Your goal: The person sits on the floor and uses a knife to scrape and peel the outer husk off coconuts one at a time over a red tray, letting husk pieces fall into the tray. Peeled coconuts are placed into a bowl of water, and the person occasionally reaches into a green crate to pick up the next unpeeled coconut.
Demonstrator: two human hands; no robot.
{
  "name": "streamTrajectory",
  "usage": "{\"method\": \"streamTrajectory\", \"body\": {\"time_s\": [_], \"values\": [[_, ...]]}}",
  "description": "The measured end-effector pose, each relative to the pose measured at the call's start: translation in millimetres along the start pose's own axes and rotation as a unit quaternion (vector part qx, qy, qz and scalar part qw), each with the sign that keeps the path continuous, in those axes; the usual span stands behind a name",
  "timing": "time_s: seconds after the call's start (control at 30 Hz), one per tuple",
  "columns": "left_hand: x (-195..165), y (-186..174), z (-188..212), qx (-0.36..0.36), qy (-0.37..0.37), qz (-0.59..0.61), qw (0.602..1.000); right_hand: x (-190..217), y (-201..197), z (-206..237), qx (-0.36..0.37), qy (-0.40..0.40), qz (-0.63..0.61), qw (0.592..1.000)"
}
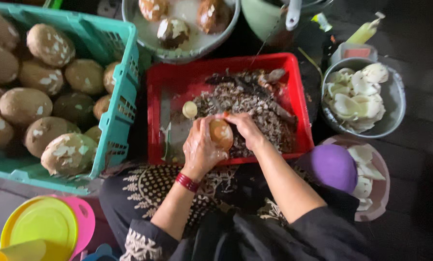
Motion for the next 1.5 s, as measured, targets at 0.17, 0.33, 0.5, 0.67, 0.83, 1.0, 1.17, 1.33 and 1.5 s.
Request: {"method": "streamTrajectory", "body": {"time_s": [0.17, 0.33, 0.5, 0.67, 0.83, 1.0, 1.17, 1.33, 1.5], "values": [[-2, 3, 1, -0.020, 0.035, -0.014, 0.999, 37, -9, 29, -0.208, -0.218, 0.416, 0.858], [-19, -1, 11, -0.062, 0.079, -0.060, 0.993, -73, -45, -27, -0.132, 0.023, 0.163, 0.977], [-25, -9, 7, -0.070, 0.052, -0.104, 0.991, -115, -70, -65, -0.129, 0.101, -0.022, 0.986], [22, -6, -6, 0.000, -0.071, 0.024, 0.997, -3, -8, 52, -0.284, -0.310, 0.390, 0.819], [30, 8, -5, 0.024, -0.063, 0.019, 0.998, 22, -22, 16, -0.184, -0.132, 0.188, 0.956], [28, 9, -7, 0.004, -0.033, 0.029, 0.999, 21, -17, 28, -0.205, -0.091, 0.249, 0.942], [20, 4, -6, -0.009, 0.005, 0.044, 0.999, 75, 9, 68, -0.298, -0.342, 0.465, 0.760], [15, 6, -5, -0.005, -0.001, 0.029, 1.000, 10, -19, 9, -0.121, 0.032, 0.131, 0.983], [18, 10, -11, 0.002, 0.009, 0.004, 1.000, 49, 12, 63, -0.262, -0.320, 0.454, 0.789]]}}
Point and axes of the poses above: each hand's wrist, its own z-axis away from the middle knuckle, its own y-axis out of the palm, x = y × z, the point moved 10 cm from there along -z, towards the middle knuckle, and after that the axes turned 6 degrees about z, right-handed, at the moved point
